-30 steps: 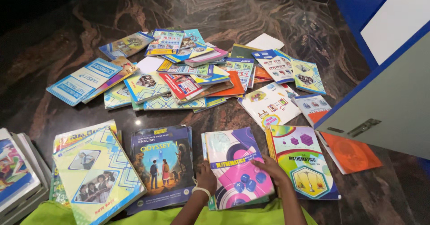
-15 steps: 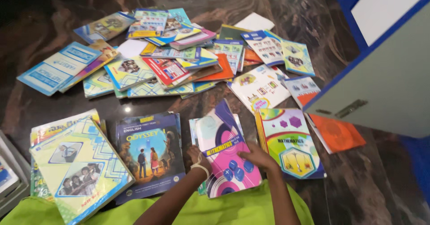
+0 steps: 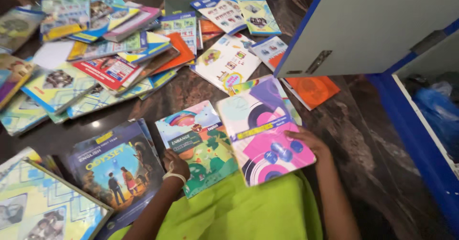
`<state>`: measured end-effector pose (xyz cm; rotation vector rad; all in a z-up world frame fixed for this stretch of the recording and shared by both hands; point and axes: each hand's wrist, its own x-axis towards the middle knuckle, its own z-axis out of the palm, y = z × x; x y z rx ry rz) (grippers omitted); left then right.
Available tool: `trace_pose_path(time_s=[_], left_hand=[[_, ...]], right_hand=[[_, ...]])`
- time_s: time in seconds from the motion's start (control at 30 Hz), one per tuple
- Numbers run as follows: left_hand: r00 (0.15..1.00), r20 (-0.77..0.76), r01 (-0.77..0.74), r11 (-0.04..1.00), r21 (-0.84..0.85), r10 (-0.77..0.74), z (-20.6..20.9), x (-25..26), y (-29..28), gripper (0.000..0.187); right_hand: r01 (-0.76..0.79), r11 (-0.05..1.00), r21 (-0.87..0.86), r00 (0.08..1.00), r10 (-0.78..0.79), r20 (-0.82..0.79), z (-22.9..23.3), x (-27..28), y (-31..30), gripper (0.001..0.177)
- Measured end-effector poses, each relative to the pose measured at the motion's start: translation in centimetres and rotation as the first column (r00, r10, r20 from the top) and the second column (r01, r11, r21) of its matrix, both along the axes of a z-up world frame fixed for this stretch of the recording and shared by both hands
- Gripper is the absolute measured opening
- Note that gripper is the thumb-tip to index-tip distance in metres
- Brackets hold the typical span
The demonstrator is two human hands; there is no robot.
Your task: The person sorts through a large pile of school books and notebooks on the floor, picking them up individually and arranging them into organized stacks.
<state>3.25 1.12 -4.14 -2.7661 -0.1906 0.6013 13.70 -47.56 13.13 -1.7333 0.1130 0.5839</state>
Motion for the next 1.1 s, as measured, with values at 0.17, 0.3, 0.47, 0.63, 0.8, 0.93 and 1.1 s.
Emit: trace_pose_path(time_s=[0.17,0.3,0.47,0.63,0.8,0.93,1.1], left_hand=[[0.996,0.024,0.086,0.996,-0.012,-0.086,0.8,0.1,-1.1,0.061],[0.97,0.141,0.224,0.954,-0.2,-0.198,5.5,1.9,-5.1,0.045],[0.943,0.306,0.204,0.502,-0.841,0.13,8.6,5.3,-15.4,0.095],[0.892,0.436,0.409,0.199,-0.89,0.119,8.9,6.8,-21.0,0.127],[0.882,0.449,0.419,0.196,-0.887,0.144,8.9,6.5,-22.7,0.149],[0.926,0.326,0.275,0.251,-0.928,0.192,8.5,6.5,-24.0,0.155],[0.875,0.419,0.358,0.257,-0.898,0.244,7.8,6.3,-25.0,0.153]], right_hand=[[0.05,0.986,0.159,0.999,-0.047,-0.027,-5.6,5.0,-5.2,0.049],[0.1,0.978,0.184,0.994,-0.091,-0.056,-6.2,9.3,-5.3,0.049],[0.045,0.884,-0.465,0.925,0.139,0.353,-5.6,14.8,-5.4,0.07],[0.082,0.869,-0.488,0.827,0.213,0.519,-5.2,15.5,-4.8,0.072],[0.066,0.906,-0.418,0.743,0.235,0.627,-6.1,13.9,-4.0,0.08],[0.123,0.873,-0.472,0.727,0.245,0.642,-7.3,12.9,-4.4,0.065],[0.138,0.843,-0.52,0.718,0.277,0.639,-5.9,11.8,-3.3,0.08]])
